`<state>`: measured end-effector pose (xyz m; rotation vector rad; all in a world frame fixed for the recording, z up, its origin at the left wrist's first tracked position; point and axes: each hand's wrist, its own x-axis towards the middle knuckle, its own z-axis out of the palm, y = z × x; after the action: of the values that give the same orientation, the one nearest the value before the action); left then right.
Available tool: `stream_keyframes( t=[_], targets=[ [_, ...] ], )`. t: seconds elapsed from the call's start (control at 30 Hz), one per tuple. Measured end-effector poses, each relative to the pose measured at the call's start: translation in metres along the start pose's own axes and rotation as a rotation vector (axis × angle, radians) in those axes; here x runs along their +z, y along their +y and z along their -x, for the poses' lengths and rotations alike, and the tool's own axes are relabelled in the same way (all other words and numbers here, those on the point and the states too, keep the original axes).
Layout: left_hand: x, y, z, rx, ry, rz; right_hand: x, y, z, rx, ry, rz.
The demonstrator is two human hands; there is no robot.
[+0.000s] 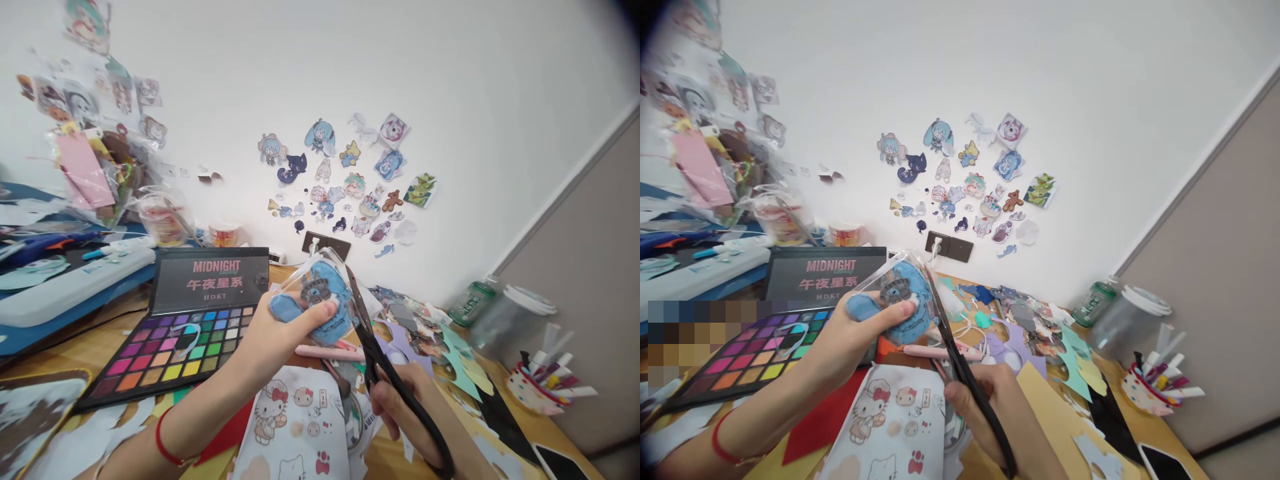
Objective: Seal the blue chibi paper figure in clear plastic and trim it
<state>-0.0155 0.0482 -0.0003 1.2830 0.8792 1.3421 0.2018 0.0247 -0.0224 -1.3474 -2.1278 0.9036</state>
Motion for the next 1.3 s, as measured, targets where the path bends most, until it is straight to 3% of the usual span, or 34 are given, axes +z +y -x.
stream_keyframes(
  t=[0.3,0.53,0.7,0.8,0.9,1.03,1.23,1.3],
  targets=[
    [0.009,0.010,0.005,0.064,-0.083,-0.008,0.002,0.002,0.007,-0.162,-0.107,-0.197],
    [0.010,0.012,0.008,-0.012,-0.053,0.029,0.012,-0.007,0.001,-0.066,0.077,-0.056],
    [0.022,0.005,0.009,-0.029,0.119,0.172,0.026,0.003,-0.002,-0.010,0.176,-0.094],
    [0.023,0.001,0.009,0.005,0.065,0.138,0.027,0.010,-0.003,-0.010,0.091,-0.152],
    [0.019,-0.003,0.009,0.058,-0.039,0.079,0.023,0.013,-0.003,-0.138,-0.014,-0.282],
    [0.018,-0.005,0.010,0.103,-0.009,0.017,0.019,0.005,0.000,-0.143,-0.048,-0.303],
    [0.021,-0.005,0.010,0.123,0.029,0.039,0.027,-0.012,0.012,-0.021,0.166,-0.111],
    [0.021,-0.006,0.010,0.106,0.033,0.073,0.028,-0.012,0.012,-0.004,0.185,-0.077]
  ],
)
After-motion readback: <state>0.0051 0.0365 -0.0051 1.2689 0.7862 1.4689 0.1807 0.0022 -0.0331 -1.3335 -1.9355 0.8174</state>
